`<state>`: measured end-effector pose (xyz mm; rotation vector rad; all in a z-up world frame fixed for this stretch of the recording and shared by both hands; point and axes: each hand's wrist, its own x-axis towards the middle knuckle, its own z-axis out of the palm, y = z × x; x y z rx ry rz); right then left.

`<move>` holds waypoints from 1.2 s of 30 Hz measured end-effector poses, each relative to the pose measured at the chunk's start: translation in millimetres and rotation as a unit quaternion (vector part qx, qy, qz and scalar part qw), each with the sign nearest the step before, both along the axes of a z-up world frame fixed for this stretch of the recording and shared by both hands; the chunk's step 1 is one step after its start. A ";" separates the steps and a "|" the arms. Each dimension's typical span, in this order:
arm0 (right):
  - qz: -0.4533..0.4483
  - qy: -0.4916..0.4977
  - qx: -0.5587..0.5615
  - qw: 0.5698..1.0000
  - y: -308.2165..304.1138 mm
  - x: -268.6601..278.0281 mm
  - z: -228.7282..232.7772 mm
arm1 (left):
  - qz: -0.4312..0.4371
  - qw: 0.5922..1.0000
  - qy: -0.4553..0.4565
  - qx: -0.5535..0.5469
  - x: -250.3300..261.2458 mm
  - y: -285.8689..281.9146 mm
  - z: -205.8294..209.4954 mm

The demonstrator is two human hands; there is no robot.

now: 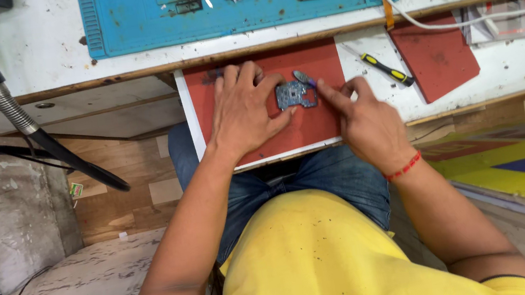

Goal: The person uses a hot air gun to clean a small electronic component placed on a red mat. They hold the component with one hand while directing the hot air with the other, repeatedly moving the nozzle over the surface.

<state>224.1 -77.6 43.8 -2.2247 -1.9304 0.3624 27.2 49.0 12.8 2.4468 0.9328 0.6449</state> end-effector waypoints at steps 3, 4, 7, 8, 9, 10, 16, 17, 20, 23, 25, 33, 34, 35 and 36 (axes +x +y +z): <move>0.035 0.033 -0.010 0.999 -0.5 -6.8 3.6 | 0.021 0.999 0.027 0.003 3.6 1.4 -2.6; 0.038 0.037 0.001 0.999 -0.8 -9.8 3.0 | 0.047 0.998 0.035 0.000 4.7 -0.9 -4.3; 0.054 0.043 0.015 0.998 -0.8 -20.9 -0.2 | 0.126 0.990 0.056 -0.013 4.8 -16.7 -6.1; 0.056 0.039 0.008 0.998 0.7 -25.0 -1.3 | 0.144 0.987 0.063 -0.018 4.5 -20.7 -4.9; 0.058 0.035 0.002 0.998 2.5 -29.2 -2.5 | 0.163 0.984 0.070 -0.022 3.3 -22.2 -3.3; 0.041 0.036 0.012 0.998 7.1 -29.0 -3.3 | 0.166 0.984 0.061 -0.020 0.7 -23.3 -1.6; 0.075 0.056 -0.005 0.996 8.9 -22.2 -8.6 | 0.154 0.986 0.062 -0.024 -11.8 -27.3 -2.5; 0.051 0.047 -0.005 0.998 9.1 -20.8 -9.7 | 0.149 0.987 0.062 -0.021 -12.7 -26.0 -3.1; 0.036 0.032 -0.021 0.999 10.6 -17.1 -9.2 | 0.141 0.988 0.053 -0.019 -12.6 -25.3 -1.3; 0.056 0.036 -0.042 0.997 15.3 -20.0 -7.6 | 0.139 0.990 0.033 -0.016 -15.7 -21.4 1.9; 0.046 0.044 -0.039 0.997 14.6 -21.3 -6.6 | 0.133 0.991 0.018 -0.021 -14.5 -20.5 0.8; 0.006 0.050 -0.006 0.999 15.8 -23.7 -9.1 | 0.120 0.992 -0.011 -0.030 -18.3 -21.6 -4.7; 0.028 0.050 -0.018 0.998 13.0 -23.8 -10.8 | 0.116 0.993 -0.018 -0.027 -18.0 -22.0 -6.9; 0.054 0.053 -0.030 0.997 13.0 -24.6 -12.4 | 0.115 0.993 -0.023 -0.023 -19.6 -22.2 -8.4; 0.080 0.055 -0.042 0.994 13.8 -26.3 -13.5 | 0.114 0.993 -0.028 -0.020 -21.5 -23.4 -9.3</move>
